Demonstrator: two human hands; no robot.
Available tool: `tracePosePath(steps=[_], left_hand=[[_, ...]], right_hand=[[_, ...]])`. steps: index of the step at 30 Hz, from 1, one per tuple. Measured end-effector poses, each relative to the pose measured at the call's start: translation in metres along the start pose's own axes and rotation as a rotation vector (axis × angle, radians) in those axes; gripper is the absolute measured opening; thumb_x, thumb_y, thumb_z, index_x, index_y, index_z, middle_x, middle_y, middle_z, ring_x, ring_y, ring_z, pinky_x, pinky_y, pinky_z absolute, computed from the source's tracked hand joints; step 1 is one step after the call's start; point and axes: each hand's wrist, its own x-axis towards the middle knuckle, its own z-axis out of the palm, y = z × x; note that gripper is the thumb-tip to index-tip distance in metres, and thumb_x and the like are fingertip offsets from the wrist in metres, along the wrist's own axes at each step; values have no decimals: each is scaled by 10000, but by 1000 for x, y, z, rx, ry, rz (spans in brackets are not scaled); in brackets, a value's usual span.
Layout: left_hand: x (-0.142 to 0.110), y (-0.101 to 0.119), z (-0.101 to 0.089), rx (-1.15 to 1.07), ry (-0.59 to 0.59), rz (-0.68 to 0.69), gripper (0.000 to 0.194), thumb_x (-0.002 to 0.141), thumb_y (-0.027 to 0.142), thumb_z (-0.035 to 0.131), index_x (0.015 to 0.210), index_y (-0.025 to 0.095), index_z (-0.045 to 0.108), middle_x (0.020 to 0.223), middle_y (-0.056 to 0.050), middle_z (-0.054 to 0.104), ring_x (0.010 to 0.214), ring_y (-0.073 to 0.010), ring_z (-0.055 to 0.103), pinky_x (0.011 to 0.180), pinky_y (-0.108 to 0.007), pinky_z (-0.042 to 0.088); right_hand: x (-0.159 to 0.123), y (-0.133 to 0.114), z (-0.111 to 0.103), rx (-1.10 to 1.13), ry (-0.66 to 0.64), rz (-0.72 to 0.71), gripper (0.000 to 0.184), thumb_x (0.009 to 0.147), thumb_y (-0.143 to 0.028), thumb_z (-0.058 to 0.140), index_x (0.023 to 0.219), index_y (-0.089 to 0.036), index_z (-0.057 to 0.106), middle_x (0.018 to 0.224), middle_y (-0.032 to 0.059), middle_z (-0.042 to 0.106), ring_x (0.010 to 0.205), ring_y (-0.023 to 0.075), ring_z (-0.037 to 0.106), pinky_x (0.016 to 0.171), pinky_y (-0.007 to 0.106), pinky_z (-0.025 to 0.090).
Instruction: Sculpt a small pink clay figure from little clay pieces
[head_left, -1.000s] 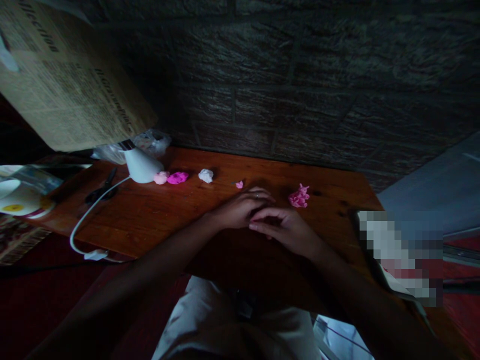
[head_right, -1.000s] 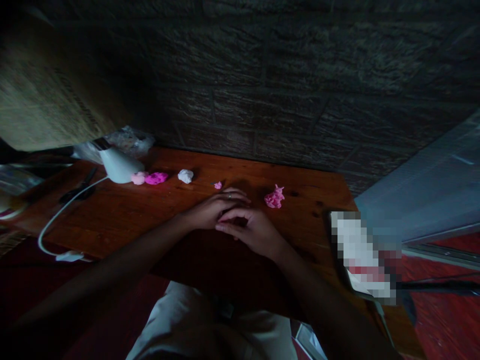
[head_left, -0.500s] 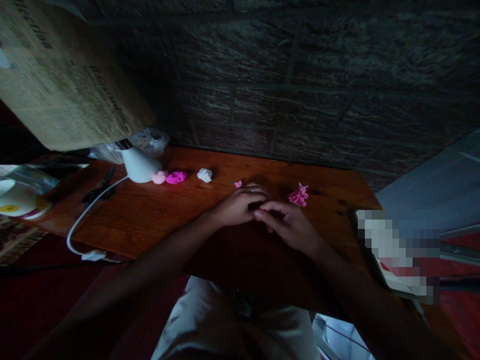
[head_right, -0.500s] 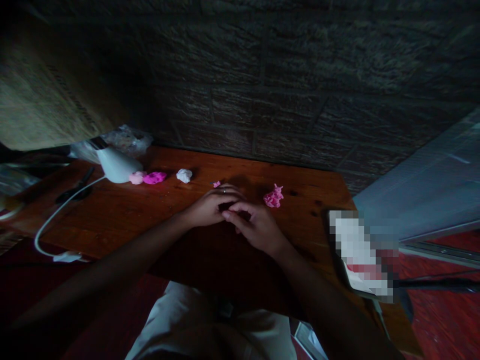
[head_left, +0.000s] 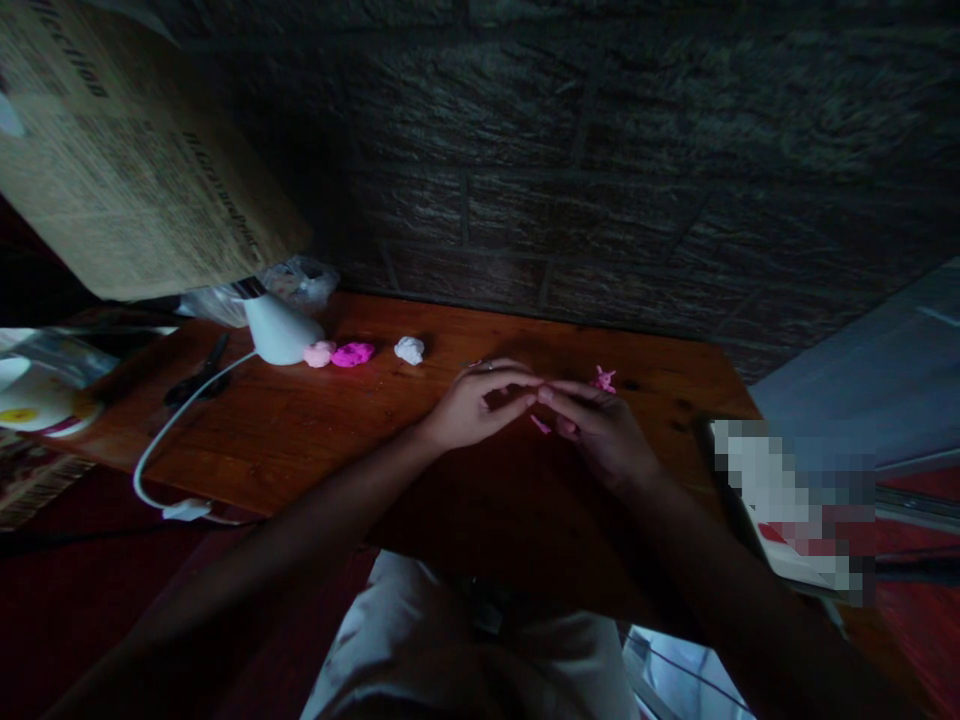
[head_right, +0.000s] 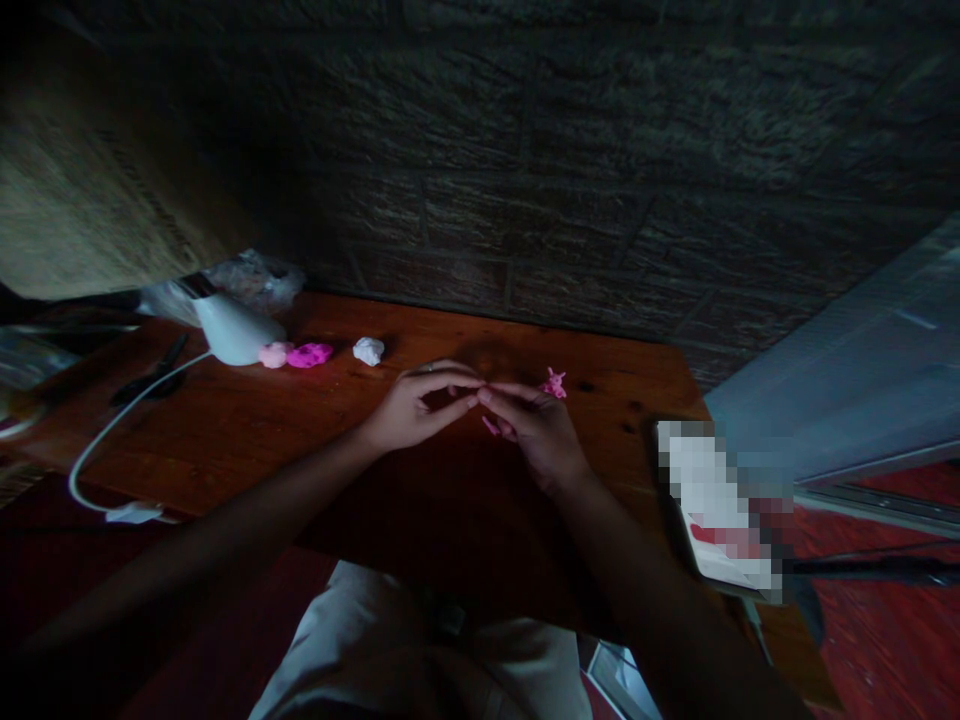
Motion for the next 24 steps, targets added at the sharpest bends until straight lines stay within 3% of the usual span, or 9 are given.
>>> tracePosePath(steps=[12, 19, 24], left_hand=[[2, 4, 2, -38, 0, 4, 85, 903, 191, 681, 959, 153, 732, 965, -84, 761, 893, -145, 714, 808, -292, 591], [1, 3, 5, -85, -17, -79, 192, 938, 155, 616, 1104, 145, 711, 1074, -107, 758, 977, -155, 718, 798, -269, 591], [-1, 3, 5, -88, 5, -149, 186, 905, 212, 680, 1078, 153, 716, 1041, -87, 775, 877, -140, 734, 741, -249, 589]], right_hand=[[0, 2, 3, 94, -125, 104, 309, 639, -471, 868, 730, -202, 746, 532, -73, 381, 517, 72, 221, 483, 263, 138], [-1, -3, 5, 192, -126, 140, 231, 684, -356, 843, 696, -185, 688, 574, -72, 385, 529, 72, 208, 473, 263, 144], [0, -4, 4, 219, -133, 167, 193, 711, -318, 825, 734, -180, 692, 582, -76, 364, 533, 75, 205, 475, 266, 135]])
